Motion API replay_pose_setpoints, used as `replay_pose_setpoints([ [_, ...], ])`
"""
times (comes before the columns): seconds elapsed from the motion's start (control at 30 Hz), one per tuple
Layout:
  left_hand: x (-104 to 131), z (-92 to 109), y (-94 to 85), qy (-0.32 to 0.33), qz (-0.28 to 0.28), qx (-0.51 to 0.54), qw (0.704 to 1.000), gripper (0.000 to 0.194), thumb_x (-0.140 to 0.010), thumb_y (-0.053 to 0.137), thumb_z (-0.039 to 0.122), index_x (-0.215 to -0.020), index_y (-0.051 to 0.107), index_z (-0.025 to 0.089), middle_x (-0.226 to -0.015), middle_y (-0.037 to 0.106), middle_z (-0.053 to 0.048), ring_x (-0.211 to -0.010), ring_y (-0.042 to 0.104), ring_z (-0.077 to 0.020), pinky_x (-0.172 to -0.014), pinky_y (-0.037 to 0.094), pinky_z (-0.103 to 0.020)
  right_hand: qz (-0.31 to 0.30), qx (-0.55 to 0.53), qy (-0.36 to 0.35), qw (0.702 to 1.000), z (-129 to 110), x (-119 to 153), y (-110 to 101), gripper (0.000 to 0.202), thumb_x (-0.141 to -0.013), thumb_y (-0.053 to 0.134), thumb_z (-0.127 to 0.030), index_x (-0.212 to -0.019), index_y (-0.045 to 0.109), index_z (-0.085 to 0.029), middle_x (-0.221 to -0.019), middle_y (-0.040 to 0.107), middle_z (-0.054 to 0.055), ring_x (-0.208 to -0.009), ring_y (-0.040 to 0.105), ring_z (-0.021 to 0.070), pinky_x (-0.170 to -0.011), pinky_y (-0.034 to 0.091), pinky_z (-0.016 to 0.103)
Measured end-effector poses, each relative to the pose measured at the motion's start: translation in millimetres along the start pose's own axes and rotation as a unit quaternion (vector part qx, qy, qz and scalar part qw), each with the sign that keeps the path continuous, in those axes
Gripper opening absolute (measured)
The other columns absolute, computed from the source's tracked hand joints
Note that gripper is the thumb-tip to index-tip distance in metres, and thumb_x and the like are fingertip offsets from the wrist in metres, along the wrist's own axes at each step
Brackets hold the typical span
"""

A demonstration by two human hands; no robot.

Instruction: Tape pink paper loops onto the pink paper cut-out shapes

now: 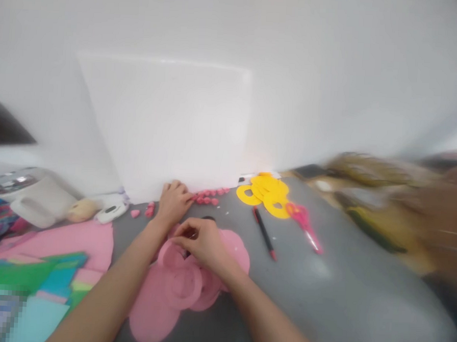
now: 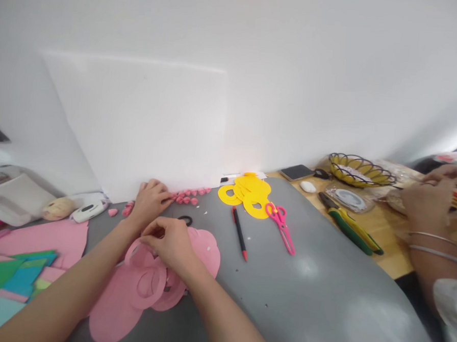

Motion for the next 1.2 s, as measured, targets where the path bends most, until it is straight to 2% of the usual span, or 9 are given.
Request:
replay_pose_setpoints([
  [0.17, -1, 0, 2.3, -0.008, -0.005, -0.012, 1.000, 0.019, -0.084, 0.054, 0.027, -0.080, 0.072, 0.021, -0.080, 0.065, -0.009, -0.088, 0.046, -0.0264, -0.073, 0.032, -0.040, -0.002, 0.001, -0.004, 1.000, 1, 0, 1, 0.004, -0.067, 0.064, -0.015, -0.064, 0.061, -0.016, -0.060, 0.060, -0.002, -0.051, 0.052, 0.0087, -0.049, 0.043, 0.019],
  [0.27, 1, -3, -4.2, -0.012, -0.018, -0.015, 1.000, 0.016, -0.082, 0.056, 0.027, -0.082, 0.071, 0.021, -0.083, 0.066, -0.009, -0.090, 0.045, -0.0264, -0.074, 0.032, -0.040, -0.001, 0.000, 0.002, 1.000, 4, 0, 1, 0.004, -0.067, 0.064, -0.016, -0.064, 0.061, -0.016, -0.058, 0.058, -0.002, -0.050, 0.051, 0.0083, -0.048, 0.043, 0.019],
  [0.33, 6, -15, -12.5, -0.028, -0.031, -0.025, 0.999, 0.017, -0.081, 0.056, 0.028, -0.081, 0.071, 0.021, -0.084, 0.068, -0.009, -0.091, 0.046, -0.0272, -0.075, 0.031, -0.041, -0.005, -0.008, 0.011, 1.000, 6, 1, 2, 0.005, -0.067, 0.064, -0.017, -0.064, 0.060, -0.016, -0.057, 0.057, -0.003, -0.049, 0.051, 0.0085, -0.047, 0.043, 0.019],
  [0.43, 19, -43, -24.5, -0.062, -0.066, -0.045, 0.995, 0.021, -0.083, 0.053, 0.029, -0.082, 0.072, 0.021, -0.086, 0.069, -0.008, -0.090, 0.046, -0.0275, -0.074, 0.031, -0.040, -0.014, -0.017, 0.011, 1.000, 5, 2, 3, 0.004, -0.068, 0.063, -0.017, -0.065, 0.060, -0.016, -0.059, 0.057, -0.002, -0.052, 0.053, 0.0095, -0.046, 0.043, 0.019],
  [0.53, 36, -71, -27.9, -0.097, -0.123, -0.065, 0.986, 0.024, -0.083, 0.049, 0.024, -0.080, 0.073, 0.022, -0.085, 0.071, -0.008, -0.086, 0.048, -0.0278, -0.071, 0.031, -0.039, -0.018, -0.017, 0.010, 1.000, 4, 3, 4, 0.004, -0.068, 0.062, -0.017, -0.065, 0.060, -0.016, -0.061, 0.059, -0.001, -0.053, 0.054, 0.0096, -0.047, 0.044, 0.019],
  [0.63, 47, -84, -27.7, -0.104, -0.153, -0.072, 0.980, 0.027, -0.081, 0.047, 0.019, -0.079, 0.073, 0.023, -0.081, 0.072, -0.008, -0.083, 0.050, -0.0279, -0.068, 0.030, -0.038, -0.015, -0.012, 0.012, 1.000, 4, 4, 4, 0.005, -0.068, 0.063, -0.017, -0.064, 0.060, -0.016, -0.061, 0.059, -0.001, -0.051, 0.053, 0.0091, -0.045, 0.044, 0.019],
  [1.03, 54, -85, -28.2, -0.122, -0.210, -0.050, 0.969, 0.031, -0.082, 0.042, 0.028, -0.087, 0.073, 0.027, -0.081, 0.071, -0.007, -0.089, 0.053, -0.0265, -0.073, 0.029, -0.036, -0.015, -0.001, 0.013, 1.000, 6, 4, 4, 0.005, -0.068, 0.062, -0.016, -0.064, 0.060, -0.016, -0.060, 0.058, -0.001, -0.051, 0.053, 0.0090, -0.042, 0.043, 0.017],
  [1.2, 54, -86, -26.0, -0.139, -0.200, -0.035, 0.969, 0.034, -0.082, 0.039, 0.027, -0.081, 0.073, 0.024, -0.078, 0.071, -0.008, -0.088, 0.053, -0.0263, -0.076, 0.031, -0.036, -0.015, -0.001, 0.017, 1.000, 6, 4, 3, 0.004, -0.069, 0.062, -0.017, -0.065, 0.060, -0.016, -0.060, 0.058, -0.001, -0.051, 0.053, 0.0088, -0.043, 0.043, 0.017],
])
Point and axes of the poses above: each hand's wrist, its own x-axis away from the middle knuckle, its own y-axis out of the palm, z = x × y, the point moved 9 cm from there along -x, towards the middle knuckle
